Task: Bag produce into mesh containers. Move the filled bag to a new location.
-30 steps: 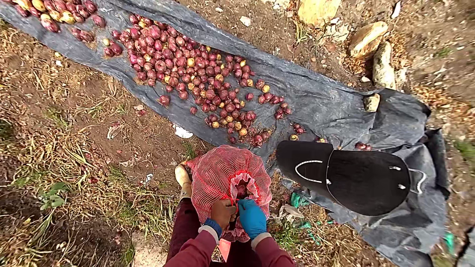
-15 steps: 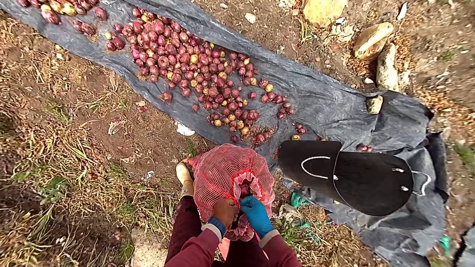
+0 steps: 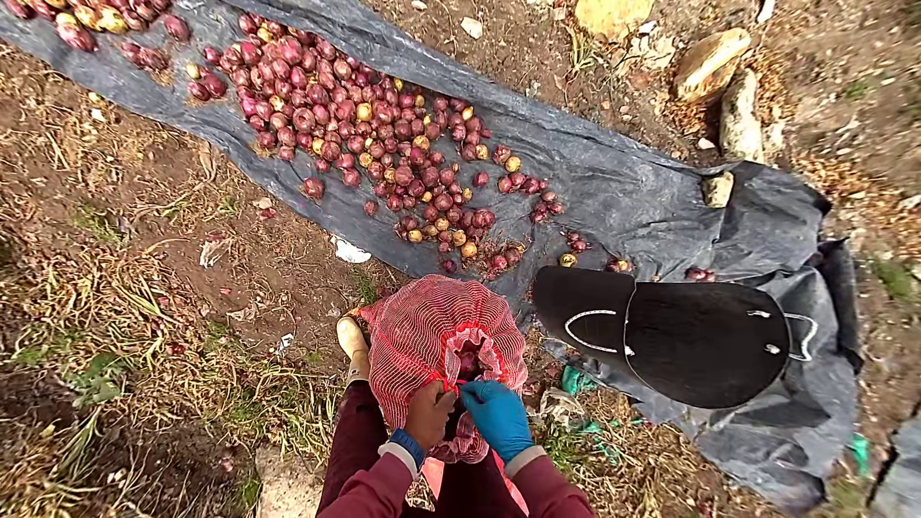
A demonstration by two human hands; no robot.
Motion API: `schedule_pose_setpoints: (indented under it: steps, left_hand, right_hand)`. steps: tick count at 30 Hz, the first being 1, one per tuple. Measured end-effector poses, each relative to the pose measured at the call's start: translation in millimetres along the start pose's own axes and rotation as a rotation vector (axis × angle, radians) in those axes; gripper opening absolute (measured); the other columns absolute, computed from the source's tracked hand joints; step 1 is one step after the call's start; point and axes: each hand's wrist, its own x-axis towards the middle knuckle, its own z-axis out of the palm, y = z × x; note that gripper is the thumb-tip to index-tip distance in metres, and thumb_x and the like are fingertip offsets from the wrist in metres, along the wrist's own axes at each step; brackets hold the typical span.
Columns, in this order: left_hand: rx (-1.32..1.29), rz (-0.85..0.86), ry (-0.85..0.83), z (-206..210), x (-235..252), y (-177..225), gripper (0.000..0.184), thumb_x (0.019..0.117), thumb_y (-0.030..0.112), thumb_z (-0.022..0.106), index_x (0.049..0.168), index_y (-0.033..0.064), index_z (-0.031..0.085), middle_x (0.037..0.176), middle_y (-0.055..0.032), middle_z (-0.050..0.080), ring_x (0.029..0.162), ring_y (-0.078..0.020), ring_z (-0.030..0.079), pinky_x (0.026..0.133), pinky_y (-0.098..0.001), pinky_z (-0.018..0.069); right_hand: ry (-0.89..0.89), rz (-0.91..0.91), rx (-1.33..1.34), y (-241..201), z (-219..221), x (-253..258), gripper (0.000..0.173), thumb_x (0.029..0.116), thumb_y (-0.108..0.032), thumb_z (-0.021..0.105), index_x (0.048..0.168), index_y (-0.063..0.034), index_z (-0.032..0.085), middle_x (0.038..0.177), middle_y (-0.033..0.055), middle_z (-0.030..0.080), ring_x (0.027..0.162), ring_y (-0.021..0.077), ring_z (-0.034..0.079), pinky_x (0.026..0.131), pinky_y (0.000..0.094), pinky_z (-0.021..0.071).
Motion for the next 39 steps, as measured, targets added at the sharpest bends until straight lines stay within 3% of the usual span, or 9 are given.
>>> schedule_pose_setpoints:
  steps: [4,9,14,21,27,30,33,37,39]
  left_hand:
    - [-0.073,0.079,0.018,2.9,1.5,-8.5,0.024,0.0989,0.028,0.064,0.100,0.0039,0.068,0.085,-0.0057,0.072,0.079,-0.0154,0.071,0.078,-0.0358,0.0602]
    - [-0.223,0.118,-0.029,-0.7,2.9,-13.9,0.022,0.0970,0.023,0.068,0.101,0.0018,0.068,0.087,-0.0067,0.072,0.082,-0.0156,0.070,0.081,-0.0356,0.0593]
    - [-0.271,0.118,-0.062,-5.3,6.1,-11.4,0.018,0.0985,0.018,0.064,0.100,0.0003,0.068,0.087,-0.0069,0.071,0.083,-0.0157,0.070,0.082,-0.0353,0.0588]
    - [-0.253,0.112,-0.036,-5.9,8.1,-9.8,0.018,0.0991,0.019,0.064,0.100,0.0018,0.071,0.088,-0.0063,0.072,0.084,-0.0143,0.069,0.082,-0.0339,0.0581]
    - [-0.309,0.070,0.109,2.3,2.7,-4.2,0.018,0.0976,0.020,0.069,0.098,0.0027,0.075,0.087,-0.0065,0.076,0.082,-0.0156,0.074,0.081,-0.0346,0.0625]
    - [-0.334,0.029,0.181,9.2,3.4,1.9,0.017,0.0974,0.018,0.069,0.095,0.0021,0.075,0.085,-0.0070,0.076,0.081,-0.0164,0.075,0.081,-0.0358,0.0632]
    - [-0.344,-0.001,0.148,7.6,8.0,4.6,0.020,0.0984,0.019,0.068,0.092,0.0020,0.075,0.083,-0.0069,0.076,0.079,-0.0162,0.074,0.079,-0.0351,0.0626]
    - [-0.517,0.007,0.083,-3.9,7.0,-0.2,0.017,0.0977,0.012,0.066,0.096,-0.0025,0.073,0.082,-0.0101,0.074,0.075,-0.0172,0.071,0.075,-0.0346,0.0608]
    - [-0.583,0.015,0.045,-8.3,8.0,-4.7,0.018,0.0984,0.011,0.064,0.099,-0.0049,0.073,0.086,-0.0139,0.074,0.079,-0.0209,0.073,0.079,-0.0384,0.0621]
  right_hand:
    - [0.169,-0.180,-0.105,-3.4,-3.4,7.8,0.028,0.0984,-0.047,0.058,0.104,-0.0303,0.079,0.111,-0.0007,0.074,0.111,0.0236,0.066,0.096,0.0497,0.0498]
    - [-0.130,-0.391,-0.159,-3.8,-12.7,27.6,0.031,0.1050,-0.035,0.050,0.123,-0.0322,0.075,0.121,0.0015,0.073,0.116,0.0253,0.065,0.104,0.0504,0.0475]
    - [-0.247,-0.503,-0.250,-0.6,-23.5,33.9,0.036,0.1052,-0.030,0.049,0.137,-0.0293,0.067,0.131,0.0044,0.069,0.121,0.0287,0.063,0.106,0.0530,0.0452]
    - [-0.222,-0.439,-0.283,-3.0,-19.3,36.7,0.034,0.1026,-0.035,0.050,0.126,-0.0283,0.074,0.118,0.0040,0.074,0.114,0.0266,0.066,0.105,0.0527,0.0457]
    - [0.024,-0.502,-0.120,12.0,1.0,32.8,0.026,0.0966,-0.035,0.055,0.094,-0.0205,0.077,0.096,0.0005,0.074,0.096,0.0193,0.069,0.092,0.0467,0.0513]
    - [0.132,-0.435,0.056,21.9,12.1,26.9,0.024,0.0969,-0.036,0.058,0.096,-0.0235,0.079,0.097,-0.0055,0.075,0.096,0.0113,0.069,0.093,0.0412,0.0534]
    - [0.138,-0.400,0.138,20.0,8.7,29.4,0.023,0.0971,-0.037,0.059,0.097,-0.0254,0.079,0.097,-0.0087,0.075,0.095,0.0075,0.068,0.094,0.0391,0.0531]
    - [0.048,-0.431,0.074,-19.7,-5.4,38.6,0.027,0.0984,-0.036,0.055,0.097,-0.0202,0.078,0.095,-0.0011,0.074,0.097,0.0160,0.069,0.094,0.0445,0.0525]
    - [0.011,-0.444,0.074,-26.5,-8.6,42.5,0.027,0.0980,-0.035,0.055,0.097,-0.0183,0.076,0.095,0.0006,0.073,0.096,0.0175,0.069,0.092,0.0445,0.0527]
